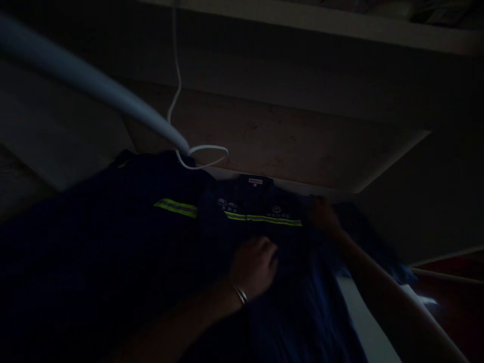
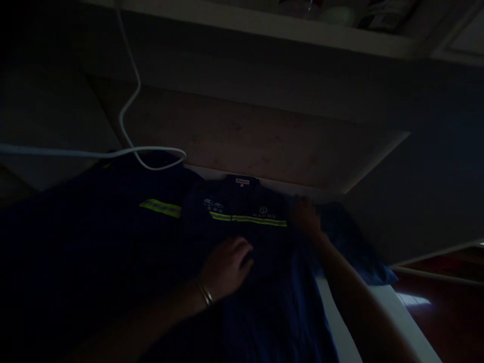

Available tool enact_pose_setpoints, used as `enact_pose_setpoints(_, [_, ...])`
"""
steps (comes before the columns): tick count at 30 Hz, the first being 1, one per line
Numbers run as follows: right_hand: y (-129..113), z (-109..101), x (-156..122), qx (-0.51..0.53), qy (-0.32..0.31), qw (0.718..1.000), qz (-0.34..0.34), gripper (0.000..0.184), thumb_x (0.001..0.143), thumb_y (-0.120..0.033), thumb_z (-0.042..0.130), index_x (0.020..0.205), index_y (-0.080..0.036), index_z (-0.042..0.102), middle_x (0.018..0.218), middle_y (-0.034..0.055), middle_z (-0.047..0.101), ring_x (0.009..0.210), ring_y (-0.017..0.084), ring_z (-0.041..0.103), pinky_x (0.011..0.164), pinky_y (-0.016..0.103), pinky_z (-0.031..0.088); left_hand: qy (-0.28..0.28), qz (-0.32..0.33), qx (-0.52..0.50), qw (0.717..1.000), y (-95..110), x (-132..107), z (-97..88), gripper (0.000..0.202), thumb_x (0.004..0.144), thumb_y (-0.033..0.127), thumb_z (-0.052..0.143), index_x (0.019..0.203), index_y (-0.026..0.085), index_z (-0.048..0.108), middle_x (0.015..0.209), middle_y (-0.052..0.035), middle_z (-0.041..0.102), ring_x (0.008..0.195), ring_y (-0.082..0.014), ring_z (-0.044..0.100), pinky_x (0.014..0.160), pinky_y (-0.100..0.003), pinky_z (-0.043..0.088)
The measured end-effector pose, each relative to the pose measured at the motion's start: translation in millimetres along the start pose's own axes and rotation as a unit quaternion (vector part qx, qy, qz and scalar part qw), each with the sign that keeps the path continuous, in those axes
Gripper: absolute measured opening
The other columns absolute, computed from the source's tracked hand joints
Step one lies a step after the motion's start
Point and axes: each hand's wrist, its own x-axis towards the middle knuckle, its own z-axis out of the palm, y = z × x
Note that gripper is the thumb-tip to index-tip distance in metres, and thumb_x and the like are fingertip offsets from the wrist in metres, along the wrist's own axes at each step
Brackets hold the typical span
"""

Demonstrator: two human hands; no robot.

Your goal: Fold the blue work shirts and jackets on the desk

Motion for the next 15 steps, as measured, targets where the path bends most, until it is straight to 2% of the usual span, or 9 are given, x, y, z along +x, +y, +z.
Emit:
enact_pose_setpoints(2, [-33, 14, -28, 0.015, -0.028, 0.998, -0.062, 0.052, 0.098, -0.045, 0.035, 0.145, -0.023, 0.042, 0.15, 0.0155, 0.04, 0.128, 0.033, 0.049, 0.101, 0.049, 0.044, 0.069, -0.07, 0.179, 0.979, -46, 6, -15.3, 0.036, 0.088, 0.029, 0.056, 0.123, 0.023, 0.058, 0.138, -0.0118, 0.052, 0.121, -0.0324, 0.049, 0.097, -0.051, 0.045])
enact_pose_setpoints(4, [-58, 29, -53, 0.02, -0.049, 0.994, -0.097, 0.05, 0.1, -0.045, 0.033, 0.144, -0.024, 0.043, 0.152, 0.0126, 0.039, 0.131, 0.031, 0.046, 0.106, 0.052, 0.037, 0.072, -0.112, 0.269, 0.954, -90, 6, -29.0, 0.043, 0.085, 0.03, 0.059, 0.126, 0.02, 0.058, 0.142, -0.0144, 0.049, 0.126, -0.0366, 0.044, 0.098, -0.055, 0.042])
enact_pose_setpoints(6, [-71, 44, -71, 0.013, -0.068, 0.991, -0.119, 0.048, 0.101, -0.042, 0.032, 0.144, -0.025, 0.045, 0.153, 0.011, 0.039, 0.134, 0.031, 0.042, 0.111, 0.057, 0.029, 0.061, -0.175, 0.276, 0.943, -127, 2, -43.0, 0.039, 0.085, 0.03, 0.057, 0.122, 0.02, 0.061, 0.14, -0.015, 0.052, 0.126, -0.0357, 0.045, 0.1, -0.053, 0.04])
enact_pose_setpoints(9, [-74, 62, -82, 0.001, -0.09, 0.985, -0.144, 0.046, 0.102, -0.037, 0.029, 0.144, -0.026, 0.045, 0.153, 0.009, 0.04, 0.14, 0.028, 0.036, 0.114, 0.058, 0.021, 0.036, -0.23, 0.239, 0.943, -170, -4, -72.4, 0.033, 0.087, 0.027, 0.049, 0.116, 0.025, 0.065, 0.125, -0.01, 0.065, 0.114, -0.0271, 0.058, 0.095, -0.04, 0.045])
enact_pose_setpoints(11, [-71, 69, -83, -0.004, -0.095, 0.985, -0.145, 0.047, 0.102, -0.036, 0.028, 0.146, -0.026, 0.044, 0.155, 0.0078, 0.039, 0.142, 0.027, 0.033, 0.115, 0.057, 0.018, 0.04, -0.262, 0.23, 0.936, -195, -6, -100.8, 0.035, 0.092, 0.033, 0.04, 0.114, 0.024, 0.065, 0.111, -0.01, 0.071, 0.1, -0.0252, 0.066, 0.085, -0.036, 0.048])
enact_pose_setpoints(13, [-68, 74, -81, -0.004, -0.091, 0.987, -0.134, 0.048, 0.102, -0.039, 0.028, 0.147, -0.026, 0.043, 0.155, 0.0072, 0.038, 0.142, 0.027, 0.033, 0.115, 0.057, 0.017, 0.062, -0.317, 0.226, 0.919, -221, -8, -134.1, 0.042, 0.094, 0.039, 0.034, 0.107, 0.018, 0.067, 0.102, -0.0144, 0.073, 0.091, -0.0275, 0.069, 0.078, -0.037, 0.05])
enact_pose_setpoints(15, [-67, 76, -79, -0.003, -0.085, 0.987, -0.135, 0.049, 0.102, -0.04, 0.027, 0.147, -0.026, 0.042, 0.155, 0.0066, 0.038, 0.142, 0.026, 0.033, 0.115, 0.057, 0.017, 0.085, -0.36, 0.219, 0.903, -248, -15, -165.6, 0.04, 0.091, 0.04, 0.039, 0.096, 0.014, 0.069, 0.094, -0.0169, 0.074, 0.088, -0.0297, 0.069, 0.076, -0.037, 0.05])
